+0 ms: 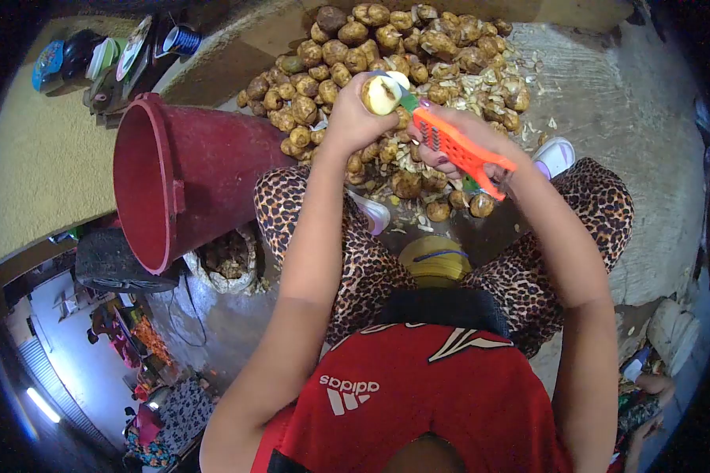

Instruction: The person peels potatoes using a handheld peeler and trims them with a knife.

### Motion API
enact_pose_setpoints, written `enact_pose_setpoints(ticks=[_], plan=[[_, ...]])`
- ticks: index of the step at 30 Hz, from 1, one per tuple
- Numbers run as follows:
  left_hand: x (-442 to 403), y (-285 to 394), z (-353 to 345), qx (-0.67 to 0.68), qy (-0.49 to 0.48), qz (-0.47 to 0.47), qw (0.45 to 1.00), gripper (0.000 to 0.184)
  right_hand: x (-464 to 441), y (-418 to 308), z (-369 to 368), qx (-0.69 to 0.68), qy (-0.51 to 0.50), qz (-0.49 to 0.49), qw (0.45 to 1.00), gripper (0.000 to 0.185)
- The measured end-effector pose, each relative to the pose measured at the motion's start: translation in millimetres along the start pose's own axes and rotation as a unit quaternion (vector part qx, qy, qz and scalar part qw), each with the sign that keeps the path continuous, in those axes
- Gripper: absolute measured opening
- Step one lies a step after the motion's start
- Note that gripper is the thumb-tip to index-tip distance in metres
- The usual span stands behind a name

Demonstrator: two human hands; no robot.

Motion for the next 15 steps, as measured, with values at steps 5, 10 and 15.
enact_pose_setpoints(ticks=[5, 10, 15], plan=[[-4.6, -8.4, -3.1, 0.032, -0.001, 0.004, 0.999, 0.050, -1.2, 1.3, -3.5, -0.026, 0.033, 0.013, 0.999, 0.044], [-3.5, -6.4, 2.1, -0.034, -0.011, 0.002, 0.999, 0.052, 5.6, -12.1, 2.7, 0.094, 0.062, 0.010, 0.994, 0.041], [-0.9, 1.9, -1.7, -0.084, -0.019, -0.010, 0.996, 0.051, 34.4, -40.5, 1.6, 0.278, 0.230, -0.015, 0.932, 0.042]])
Point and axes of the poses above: each hand's wrist, its own x-axis away from the middle knuckle, its own z-axis out of the back of the hand, y = z × x, the point moved 9 cm from there along -x, towards the middle knuckle, and after that the axes turned 15 degrees about -y, right-handed, at the moved point
